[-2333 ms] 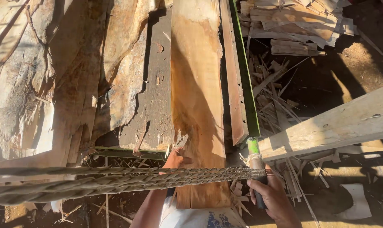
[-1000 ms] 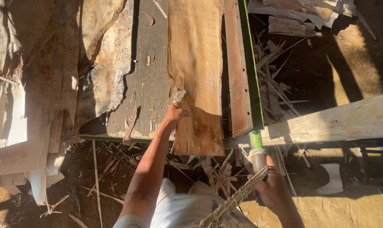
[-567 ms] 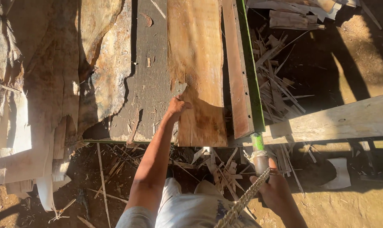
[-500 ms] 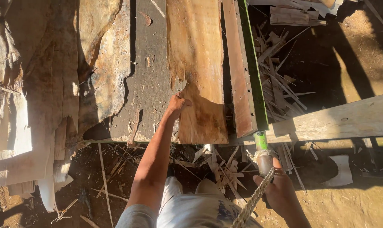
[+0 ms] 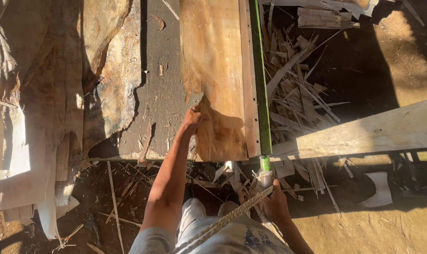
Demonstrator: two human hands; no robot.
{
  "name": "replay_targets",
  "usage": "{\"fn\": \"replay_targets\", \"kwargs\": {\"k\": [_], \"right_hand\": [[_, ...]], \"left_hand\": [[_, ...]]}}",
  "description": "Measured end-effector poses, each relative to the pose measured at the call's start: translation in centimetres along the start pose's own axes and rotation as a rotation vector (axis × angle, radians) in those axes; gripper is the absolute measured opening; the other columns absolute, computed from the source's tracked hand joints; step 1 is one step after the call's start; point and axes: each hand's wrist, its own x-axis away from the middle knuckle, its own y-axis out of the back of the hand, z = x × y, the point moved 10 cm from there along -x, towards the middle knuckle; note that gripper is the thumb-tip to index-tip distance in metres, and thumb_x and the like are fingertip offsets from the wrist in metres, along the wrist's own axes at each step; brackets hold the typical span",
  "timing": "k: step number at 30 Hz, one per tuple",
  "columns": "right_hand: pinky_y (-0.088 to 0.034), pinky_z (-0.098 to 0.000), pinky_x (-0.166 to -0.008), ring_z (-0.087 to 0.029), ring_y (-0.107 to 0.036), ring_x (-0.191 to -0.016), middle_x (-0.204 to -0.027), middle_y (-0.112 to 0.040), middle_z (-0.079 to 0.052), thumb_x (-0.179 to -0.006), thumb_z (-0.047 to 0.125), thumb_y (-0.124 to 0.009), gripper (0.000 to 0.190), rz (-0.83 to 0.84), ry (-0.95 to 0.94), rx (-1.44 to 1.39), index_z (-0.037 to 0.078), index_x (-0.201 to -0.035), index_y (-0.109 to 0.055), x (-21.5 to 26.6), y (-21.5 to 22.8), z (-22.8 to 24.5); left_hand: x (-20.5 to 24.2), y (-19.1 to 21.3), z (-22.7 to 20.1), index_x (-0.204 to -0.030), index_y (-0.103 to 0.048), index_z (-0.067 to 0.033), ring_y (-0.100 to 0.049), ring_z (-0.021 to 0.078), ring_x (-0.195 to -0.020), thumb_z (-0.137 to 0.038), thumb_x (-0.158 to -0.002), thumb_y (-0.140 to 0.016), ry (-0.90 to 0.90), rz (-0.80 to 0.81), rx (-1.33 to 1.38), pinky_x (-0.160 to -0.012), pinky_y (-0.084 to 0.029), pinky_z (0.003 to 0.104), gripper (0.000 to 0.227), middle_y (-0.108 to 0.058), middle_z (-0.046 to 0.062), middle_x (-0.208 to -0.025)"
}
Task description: Cut thin wood veneer into strips using a large manual guillotine-style machine.
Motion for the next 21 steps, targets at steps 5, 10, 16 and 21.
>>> {"fn": "replay_targets", "kwargs": {"k": [5, 10, 16, 21], "right_hand": [[-0.053, -0.0372, -0.064, -0.023, -0.069, -0.069, -0.084, -0.073, -0.016, -0.084, 0.011, -0.069, 0.042, -0.042, 0.157, 0.049, -0.006, -0.121, -0.056, 1.5, 2.6, 2.7], [-0.051, -0.0366, -0.053, -0.020, -0.064, -0.055, -0.069, -0.069, -0.011, -0.085, 0.009, -0.066, 0.051, -0.028, 0.082, 0.083, -0.001, -0.131, -0.046, 5.0, 5.1, 7.9], [-0.049, -0.0364, -0.048, -0.021, -0.061, -0.049, -0.062, -0.067, -0.014, -0.090, 0.016, -0.069, 0.046, 0.027, -0.071, 0.064, -0.001, -0.128, -0.052, 6.6, 5.6, 9.1], [-0.054, -0.0360, -0.054, -0.020, -0.068, -0.056, -0.072, -0.072, -0.011, -0.087, 0.011, -0.067, 0.059, -0.022, -0.031, 0.152, 0.001, -0.139, -0.043, 3.7, 3.9, 5.2]], "left_hand": [[-3.9, 1.2, 4.4, -0.102, -0.070, -0.0024, -0.055, 0.0119, -0.054, 0.003, -0.085, -0.064, -0.072, -0.023, 0.067, -0.045, -0.048, 0.031, 0.019, -0.065, 0.006, -0.070], [-2.1, 0.3, 0.1, -0.100, -0.065, -0.0001, -0.058, 0.0147, -0.058, 0.005, -0.079, -0.068, 0.019, -0.074, 0.115, -0.048, -0.048, 0.033, 0.023, -0.070, 0.006, -0.073], [-3.8, 0.4, -4.6, -0.101, -0.067, -0.0037, -0.061, 0.0151, -0.066, 0.005, -0.065, -0.075, -0.064, -0.113, 0.076, -0.057, -0.053, 0.032, 0.037, -0.067, 0.003, -0.077], [-4.7, 1.1, -5.7, -0.094, -0.065, 0.0031, -0.053, 0.0174, -0.062, -0.003, -0.067, -0.080, 0.014, -0.170, -0.073, -0.052, -0.045, 0.036, 0.031, -0.059, 0.005, -0.073]]}}
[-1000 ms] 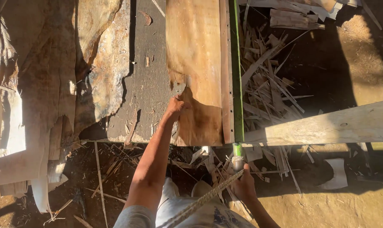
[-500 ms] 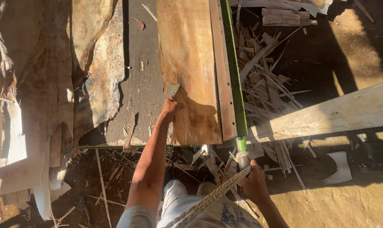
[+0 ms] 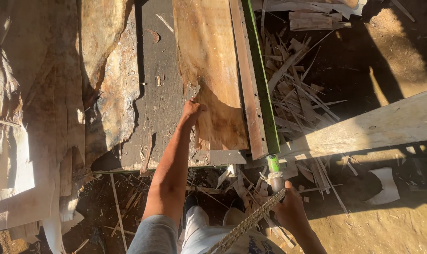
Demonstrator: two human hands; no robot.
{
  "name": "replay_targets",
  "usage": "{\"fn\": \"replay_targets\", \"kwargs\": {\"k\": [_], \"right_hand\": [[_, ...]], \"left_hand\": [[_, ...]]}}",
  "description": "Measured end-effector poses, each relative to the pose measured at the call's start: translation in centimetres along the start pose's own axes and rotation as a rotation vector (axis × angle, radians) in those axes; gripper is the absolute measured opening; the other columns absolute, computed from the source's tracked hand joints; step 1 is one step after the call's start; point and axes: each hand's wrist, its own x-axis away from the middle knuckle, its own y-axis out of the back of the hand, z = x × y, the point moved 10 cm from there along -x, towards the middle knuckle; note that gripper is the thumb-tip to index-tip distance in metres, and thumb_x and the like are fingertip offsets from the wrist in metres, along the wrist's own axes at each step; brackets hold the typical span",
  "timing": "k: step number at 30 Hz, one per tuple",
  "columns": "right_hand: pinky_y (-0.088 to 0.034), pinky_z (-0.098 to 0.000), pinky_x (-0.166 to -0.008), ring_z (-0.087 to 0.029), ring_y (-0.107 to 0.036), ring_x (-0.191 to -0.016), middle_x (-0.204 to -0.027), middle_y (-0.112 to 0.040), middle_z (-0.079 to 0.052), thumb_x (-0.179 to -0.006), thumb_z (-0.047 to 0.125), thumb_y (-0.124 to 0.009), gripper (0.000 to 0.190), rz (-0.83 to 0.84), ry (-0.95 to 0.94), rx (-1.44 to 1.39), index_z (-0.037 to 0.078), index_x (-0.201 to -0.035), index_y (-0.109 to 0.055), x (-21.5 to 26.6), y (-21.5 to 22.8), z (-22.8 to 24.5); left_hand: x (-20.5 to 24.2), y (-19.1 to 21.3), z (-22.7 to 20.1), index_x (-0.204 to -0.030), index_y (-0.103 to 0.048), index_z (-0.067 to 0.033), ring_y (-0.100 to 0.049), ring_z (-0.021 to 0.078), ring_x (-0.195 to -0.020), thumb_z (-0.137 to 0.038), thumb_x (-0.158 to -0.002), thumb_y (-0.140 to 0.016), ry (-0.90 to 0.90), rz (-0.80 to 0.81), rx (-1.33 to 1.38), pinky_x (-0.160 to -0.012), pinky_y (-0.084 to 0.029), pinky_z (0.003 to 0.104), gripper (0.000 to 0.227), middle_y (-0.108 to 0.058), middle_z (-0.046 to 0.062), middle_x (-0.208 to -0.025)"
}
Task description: Cut thin wood veneer into strips using a large manual guillotine-style machine.
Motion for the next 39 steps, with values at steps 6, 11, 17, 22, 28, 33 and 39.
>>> {"fn": "replay_targets", "kwargs": {"k": [6, 11, 17, 22, 28, 33, 39], "right_hand": [[-0.057, -0.0379, -0.062, -0.021, -0.073, -0.065, -0.078, -0.074, -0.011, -0.088, 0.019, -0.071, 0.070, -0.006, 0.034, 0.055, 0.001, -0.145, -0.034, 1.6, 1.6, 1.7], [-0.056, -0.0407, -0.061, -0.025, -0.072, -0.067, -0.077, -0.073, -0.015, -0.088, 0.023, -0.075, 0.050, -0.001, -0.103, -0.019, 0.005, -0.128, -0.052, 3.9, 2.9, 3.1], [-0.053, -0.0450, -0.059, -0.033, -0.070, -0.071, -0.082, -0.069, -0.017, -0.090, 0.022, -0.071, 0.059, 0.051, -0.040, -0.016, 0.000, -0.136, -0.041, -7.3, -9.9, -8.2], [-0.056, -0.0444, -0.062, -0.032, -0.074, -0.072, -0.083, -0.073, -0.018, -0.086, 0.023, -0.075, 0.075, -0.024, 0.077, 0.020, -0.005, -0.141, -0.032, -9.6, -9.2, -8.4], [-0.054, -0.0418, -0.057, -0.026, -0.072, -0.065, -0.080, -0.074, -0.015, -0.084, 0.018, -0.079, 0.045, -0.096, 0.176, -0.063, 0.000, -0.119, -0.058, -1.3, -0.7, 1.3], [-0.046, -0.0385, -0.040, -0.022, -0.061, -0.046, -0.063, -0.068, -0.017, -0.084, 0.019, -0.077, 0.051, -0.029, -0.077, -0.107, -0.002, -0.123, -0.051, 1.1, 0.7, 1.3], [-0.052, -0.0351, -0.057, -0.018, -0.069, -0.060, -0.066, -0.069, -0.012, -0.086, 0.034, -0.077, 0.049, -0.051, 0.058, 0.002, -0.004, -0.112, -0.059, 1.9, 1.9, 3.6]], "left_hand": [[-0.2, -0.1, 0.8, -0.096, -0.062, 0.0005, -0.054, 0.0148, -0.061, 0.000, -0.067, -0.078, 0.020, 0.018, 0.052, -0.052, -0.045, 0.033, 0.033, -0.060, 0.004, -0.071], [-1.1, -0.5, 3.6, -0.101, -0.062, 0.0021, -0.059, 0.0140, -0.065, 0.003, -0.072, -0.077, -0.077, 0.109, 0.143, -0.057, -0.050, 0.030, 0.034, -0.064, 0.004, -0.075], [-6.6, -0.9, 11.0, -0.116, -0.058, -0.0003, -0.064, 0.0146, -0.067, 0.003, -0.083, -0.066, -0.179, 0.175, 0.103, -0.057, -0.055, 0.031, 0.034, -0.067, 0.005, -0.078], [-6.4, 0.0, 6.8, -0.119, -0.061, -0.0002, -0.067, 0.0126, -0.071, 0.006, -0.083, -0.057, -0.285, 0.203, 0.190, -0.063, -0.057, 0.031, 0.037, -0.072, 0.005, -0.087], [-1.9, 0.7, 3.9, -0.091, -0.068, 0.0034, -0.061, 0.0164, -0.064, 0.002, -0.082, -0.070, -0.138, 0.088, 0.077, -0.055, -0.051, 0.032, 0.009, -0.067, 0.008, -0.077], [3.4, 2.0, 4.3, -0.079, -0.074, 0.0012, -0.065, 0.0153, -0.071, -0.006, -0.086, -0.065, -0.202, 0.235, 0.142, -0.063, -0.053, 0.028, 0.013, -0.069, 0.005, -0.076], [13.4, 5.8, 7.3, -0.084, -0.066, -0.0003, -0.066, 0.0172, -0.072, -0.001, -0.080, -0.067, 0.022, 0.247, 0.211, -0.064, -0.055, 0.031, 0.005, -0.071, 0.008, -0.083]]}}
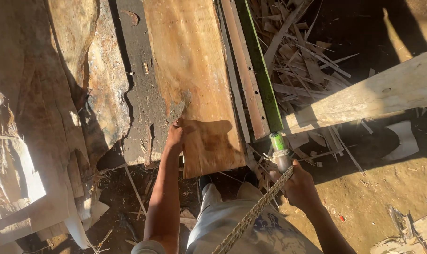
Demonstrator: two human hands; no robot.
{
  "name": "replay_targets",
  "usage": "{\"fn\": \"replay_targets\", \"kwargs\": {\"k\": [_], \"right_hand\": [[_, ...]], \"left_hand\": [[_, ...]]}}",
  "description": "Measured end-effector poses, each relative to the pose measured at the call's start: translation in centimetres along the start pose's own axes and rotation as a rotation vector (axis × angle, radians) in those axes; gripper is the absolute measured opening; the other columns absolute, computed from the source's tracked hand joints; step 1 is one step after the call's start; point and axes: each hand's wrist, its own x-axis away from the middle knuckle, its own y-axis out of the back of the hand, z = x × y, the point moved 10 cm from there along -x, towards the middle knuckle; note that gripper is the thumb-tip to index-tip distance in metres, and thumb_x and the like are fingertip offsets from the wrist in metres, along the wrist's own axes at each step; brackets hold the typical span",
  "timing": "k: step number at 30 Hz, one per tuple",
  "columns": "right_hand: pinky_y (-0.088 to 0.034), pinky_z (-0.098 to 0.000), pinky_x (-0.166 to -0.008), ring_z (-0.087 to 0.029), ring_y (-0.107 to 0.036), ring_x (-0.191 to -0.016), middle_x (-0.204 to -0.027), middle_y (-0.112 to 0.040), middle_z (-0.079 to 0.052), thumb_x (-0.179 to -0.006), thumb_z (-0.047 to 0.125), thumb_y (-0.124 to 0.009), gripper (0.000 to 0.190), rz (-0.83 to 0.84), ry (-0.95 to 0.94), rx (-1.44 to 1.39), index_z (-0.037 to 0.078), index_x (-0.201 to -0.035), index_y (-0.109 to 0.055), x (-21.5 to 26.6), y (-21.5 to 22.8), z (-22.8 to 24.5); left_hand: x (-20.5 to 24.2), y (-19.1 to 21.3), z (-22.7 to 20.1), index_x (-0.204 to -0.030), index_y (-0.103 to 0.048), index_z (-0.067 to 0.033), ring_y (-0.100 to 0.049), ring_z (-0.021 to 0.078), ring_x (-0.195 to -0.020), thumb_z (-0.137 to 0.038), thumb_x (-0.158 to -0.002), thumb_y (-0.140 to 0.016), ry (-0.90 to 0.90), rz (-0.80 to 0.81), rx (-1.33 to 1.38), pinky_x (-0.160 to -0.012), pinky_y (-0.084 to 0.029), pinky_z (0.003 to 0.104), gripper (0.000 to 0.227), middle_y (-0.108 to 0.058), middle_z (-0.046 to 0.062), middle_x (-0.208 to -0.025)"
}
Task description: Cut thin wood veneer into strips using a large manual guillotine-style machine.
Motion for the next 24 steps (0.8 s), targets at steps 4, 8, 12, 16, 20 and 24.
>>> {"fn": "replay_targets", "kwargs": {"k": [4, 8, 12, 16, 20, 24], "right_hand": [[-0.053, -0.0354, -0.070, -0.019, -0.067, -0.074, -0.080, -0.073, -0.010, -0.088, 0.035, -0.074, 0.045, -0.025, 0.092, -0.156, 0.000, -0.115, -0.065, -0.7, 0.3, -3.8], [-0.051, -0.0378, -0.077, -0.022, -0.063, -0.087, -0.102, -0.068, -0.012, -0.095, 0.045, -0.063, 0.061, 0.355, 0.162, -0.992, 0.000, -0.136, -0.056, -1.1, -6.9, -7.9], [-0.050, -0.0315, -0.099, -0.013, -0.065, -0.112, -0.120, -0.071, -0.004, -0.096, 0.046, -0.060, 0.061, 0.462, 0.006, -0.246, 0.011, -0.145, -0.051, -5.1, -18.6, -12.9], [-0.052, -0.0319, -0.094, -0.015, -0.066, -0.105, -0.115, -0.074, -0.008, -0.093, 0.041, -0.067, 0.057, 0.503, 0.235, -0.533, 0.003, -0.134, -0.064, -4.9, -20.9, -4.2], [-0.053, -0.0287, -0.085, -0.012, -0.067, -0.093, -0.104, -0.077, -0.008, -0.089, 0.027, -0.075, 0.044, 0.418, 0.141, -0.625, -0.004, -0.120, -0.072, -5.5, -20.9, -1.4], [-0.053, -0.0359, -0.071, -0.016, -0.064, -0.082, -0.090, -0.069, -0.005, -0.084, 0.015, -0.076, 0.030, 0.364, -0.162, -0.964, 0.000, -0.107, -0.065, -4.6, -20.8, -1.2]], "left_hand": [[8.7, -0.6, -1.7, -0.084, -0.071, -0.0001, -0.067, 0.0206, -0.071, -0.001, -0.075, -0.075, 0.189, -0.140, -0.023, -0.063, -0.054, 0.031, 0.009, -0.073, 0.013, -0.082], [13.7, 1.0, -0.1, -0.084, -0.057, -0.0017, -0.067, 0.0253, -0.074, 0.001, -0.077, -0.074, 0.282, -0.171, 0.123, -0.067, -0.058, 0.038, 0.018, -0.072, 0.016, -0.083], [15.1, 2.7, 3.7, -0.087, -0.050, -0.0037, -0.073, 0.0266, -0.080, 0.007, -0.076, -0.072, 0.300, -0.171, 0.277, -0.077, -0.063, 0.042, 0.026, -0.072, 0.016, -0.086], [17.1, 1.6, 0.9, -0.086, -0.046, -0.0070, -0.073, 0.0275, -0.080, 0.008, -0.075, -0.073, 0.313, -0.201, 0.239, -0.077, -0.062, 0.043, 0.033, -0.072, 0.017, -0.087], [15.9, 3.3, 1.6, -0.078, -0.048, -0.0063, -0.068, 0.0241, -0.072, 0.005, -0.075, -0.079, 0.238, -0.176, 0.239, -0.067, -0.060, 0.039, 0.033, -0.068, 0.014, -0.080], [15.4, 3.6, -1.0, -0.077, -0.059, -0.0050, -0.058, 0.0195, -0.062, -0.002, -0.073, -0.080, 0.227, -0.185, 0.147, -0.054, -0.049, 0.036, 0.022, -0.064, 0.008, -0.074]]}}
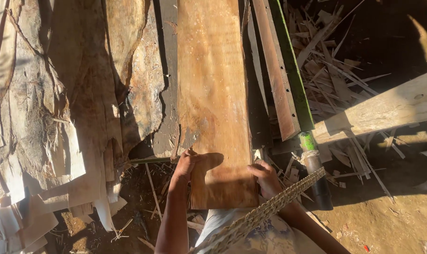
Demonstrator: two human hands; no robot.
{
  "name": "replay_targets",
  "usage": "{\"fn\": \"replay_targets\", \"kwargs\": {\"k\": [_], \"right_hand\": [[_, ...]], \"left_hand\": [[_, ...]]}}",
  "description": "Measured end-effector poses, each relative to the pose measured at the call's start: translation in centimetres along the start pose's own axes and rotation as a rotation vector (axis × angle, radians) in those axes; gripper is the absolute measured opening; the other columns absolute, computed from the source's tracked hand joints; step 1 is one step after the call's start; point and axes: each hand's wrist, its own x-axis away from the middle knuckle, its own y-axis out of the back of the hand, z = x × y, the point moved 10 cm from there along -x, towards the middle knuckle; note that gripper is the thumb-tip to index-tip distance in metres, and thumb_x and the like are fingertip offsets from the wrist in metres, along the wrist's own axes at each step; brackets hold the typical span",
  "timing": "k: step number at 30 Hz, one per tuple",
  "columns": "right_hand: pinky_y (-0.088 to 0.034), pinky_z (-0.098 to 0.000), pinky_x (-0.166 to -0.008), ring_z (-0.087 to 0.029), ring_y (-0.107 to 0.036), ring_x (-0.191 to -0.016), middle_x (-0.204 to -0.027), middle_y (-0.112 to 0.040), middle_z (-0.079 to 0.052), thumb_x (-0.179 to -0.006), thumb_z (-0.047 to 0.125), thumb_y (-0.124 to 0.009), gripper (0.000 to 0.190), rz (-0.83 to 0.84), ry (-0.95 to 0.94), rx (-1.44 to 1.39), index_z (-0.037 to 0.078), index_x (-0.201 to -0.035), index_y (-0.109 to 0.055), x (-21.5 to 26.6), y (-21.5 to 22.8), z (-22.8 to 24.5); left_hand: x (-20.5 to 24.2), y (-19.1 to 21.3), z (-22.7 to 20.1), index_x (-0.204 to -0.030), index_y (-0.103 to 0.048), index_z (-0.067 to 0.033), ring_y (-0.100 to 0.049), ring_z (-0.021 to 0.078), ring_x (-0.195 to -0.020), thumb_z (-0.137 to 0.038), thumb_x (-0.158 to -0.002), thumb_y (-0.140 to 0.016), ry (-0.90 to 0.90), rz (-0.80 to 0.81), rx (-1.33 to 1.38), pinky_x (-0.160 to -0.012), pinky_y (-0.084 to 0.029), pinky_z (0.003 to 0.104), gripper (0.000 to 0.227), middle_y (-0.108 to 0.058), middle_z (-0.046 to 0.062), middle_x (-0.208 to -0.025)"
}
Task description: Cut thin wood veneer into strips using a large manual guillotine-style machine.
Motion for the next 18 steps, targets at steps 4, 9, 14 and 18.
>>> {"fn": "replay_targets", "kwargs": {"k": [4, 9, 14, 18], "right_hand": [[-0.051, -0.0340, -0.073, -0.016, -0.059, -0.079, -0.086, -0.063, -0.004, -0.089, 0.017, -0.078, 0.027, 0.016, 0.101, -0.078, 0.000, -0.106, -0.065, -2.9, 1.6, -0.1], [-0.052, -0.0294, -0.089, -0.009, -0.064, -0.101, -0.111, -0.067, -0.002, -0.086, 0.014, -0.076, 0.045, 0.009, 0.249, 0.189, 0.004, -0.124, -0.056, -1.7, -2.6, 3.9], [-0.052, -0.0322, -0.089, -0.018, -0.067, -0.098, -0.107, -0.072, -0.013, -0.086, 0.012, -0.074, 0.053, 0.210, 0.252, 0.119, -0.010, -0.131, -0.057, -1.9, -6.6, 2.9], [-0.054, -0.0353, -0.085, -0.020, -0.070, -0.099, -0.106, -0.072, -0.016, -0.084, 0.011, -0.078, 0.066, 0.102, 0.203, 0.479, -0.008, -0.138, -0.046, -3.7, -9.2, 1.0]], "left_hand": [[1.3, -0.7, -4.2, -0.077, -0.057, -0.0084, -0.062, 0.0192, -0.064, -0.002, -0.072, -0.080, -0.008, -0.054, -0.074, -0.060, -0.053, 0.035, 0.024, -0.064, 0.007, -0.075], [-2.7, 2.0, -1.4, -0.089, -0.048, -0.0099, -0.067, 0.0192, -0.079, 0.002, -0.074, -0.083, -0.064, 0.032, 0.027, -0.078, -0.059, 0.036, 0.040, -0.066, 0.009, -0.085], [-3.0, 2.6, -5.4, -0.144, -0.057, -0.0185, -0.072, 0.0187, -0.103, -0.013, -0.089, -0.070, -0.610, -0.014, -1.132, -0.098, -0.062, 0.035, 0.058, -0.073, 0.009, -0.124], [4.7, -0.7, -13.9, -0.162, -0.019, -0.0120, -0.037, 0.0400, -0.142, -0.052, -0.086, -0.074, -0.188, -0.441, -1.191, -0.112, -0.038, 0.053, 0.102, -0.033, 0.018, -0.161]]}}
